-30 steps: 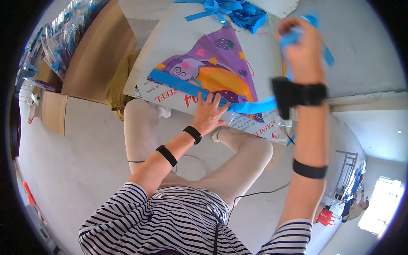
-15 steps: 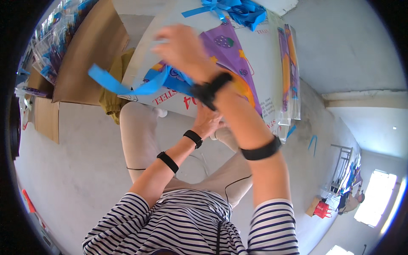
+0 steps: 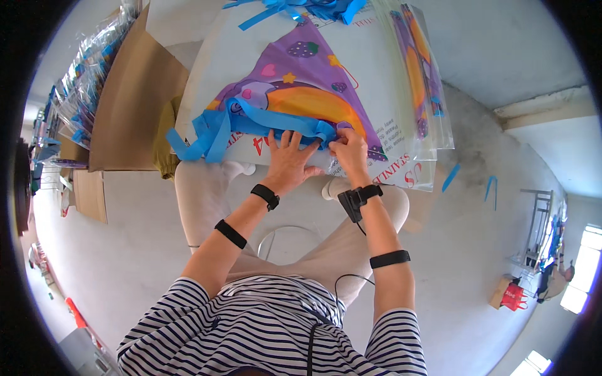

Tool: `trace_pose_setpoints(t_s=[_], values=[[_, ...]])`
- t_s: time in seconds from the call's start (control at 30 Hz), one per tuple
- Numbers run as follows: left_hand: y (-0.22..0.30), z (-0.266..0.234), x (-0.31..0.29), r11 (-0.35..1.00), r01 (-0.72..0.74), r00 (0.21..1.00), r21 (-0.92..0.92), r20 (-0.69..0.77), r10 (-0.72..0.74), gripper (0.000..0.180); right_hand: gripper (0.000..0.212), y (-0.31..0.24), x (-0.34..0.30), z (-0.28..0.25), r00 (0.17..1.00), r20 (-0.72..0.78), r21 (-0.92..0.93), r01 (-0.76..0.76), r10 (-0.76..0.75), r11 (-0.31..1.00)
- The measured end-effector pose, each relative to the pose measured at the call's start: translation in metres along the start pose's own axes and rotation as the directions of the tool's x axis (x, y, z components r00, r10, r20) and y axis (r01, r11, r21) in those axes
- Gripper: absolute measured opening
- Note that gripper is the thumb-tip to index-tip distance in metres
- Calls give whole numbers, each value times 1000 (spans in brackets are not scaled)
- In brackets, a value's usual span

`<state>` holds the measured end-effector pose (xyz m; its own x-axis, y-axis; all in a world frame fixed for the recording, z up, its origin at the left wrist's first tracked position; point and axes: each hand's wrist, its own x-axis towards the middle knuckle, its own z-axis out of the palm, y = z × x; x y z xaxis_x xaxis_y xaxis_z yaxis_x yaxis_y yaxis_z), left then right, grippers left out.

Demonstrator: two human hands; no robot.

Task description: Folding triangular party hats and attaching ribbons for packaging.

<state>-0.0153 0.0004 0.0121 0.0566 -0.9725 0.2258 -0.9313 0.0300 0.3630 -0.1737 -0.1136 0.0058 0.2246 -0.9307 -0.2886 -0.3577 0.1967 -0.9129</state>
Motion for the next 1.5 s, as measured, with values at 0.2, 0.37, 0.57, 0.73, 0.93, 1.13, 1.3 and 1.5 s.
trace_pose_setpoints(t_s=[0.2,0.37,0.57,0.73,0.93,1.13,1.3,1.5], values=[[-2,3,5,1000,27,1000,2,-7,-27,38,29,-3,10,1,992,126,-58,-22,29,998],[6,9,10,992,127,990,-25,-51,-129,22,23,-3,10,-3,986,151,37,-71,65,997],[9,13,14,984,176,980,0,-97,-176,19,22,-7,8,-2,978,207,0,32,-32,999],[13,15,16,976,218,972,8,-95,-216,19,26,-20,11,-6,967,255,54,-33,18,998],[10,18,14,983,181,978,12,-103,-178,25,25,-27,19,-10,921,388,-14,-45,47,999],[8,16,11,988,151,982,-32,-110,-154,32,15,-29,25,-15,881,470,-43,-34,50,998],[10,13,11,987,161,982,-24,-101,-162,29,11,-29,27,-14,873,486,-57,-18,44,998],[5,15,14,985,155,978,-77,-126,-164,36,11,-28,29,-16,847,532,-44,26,1,999]])
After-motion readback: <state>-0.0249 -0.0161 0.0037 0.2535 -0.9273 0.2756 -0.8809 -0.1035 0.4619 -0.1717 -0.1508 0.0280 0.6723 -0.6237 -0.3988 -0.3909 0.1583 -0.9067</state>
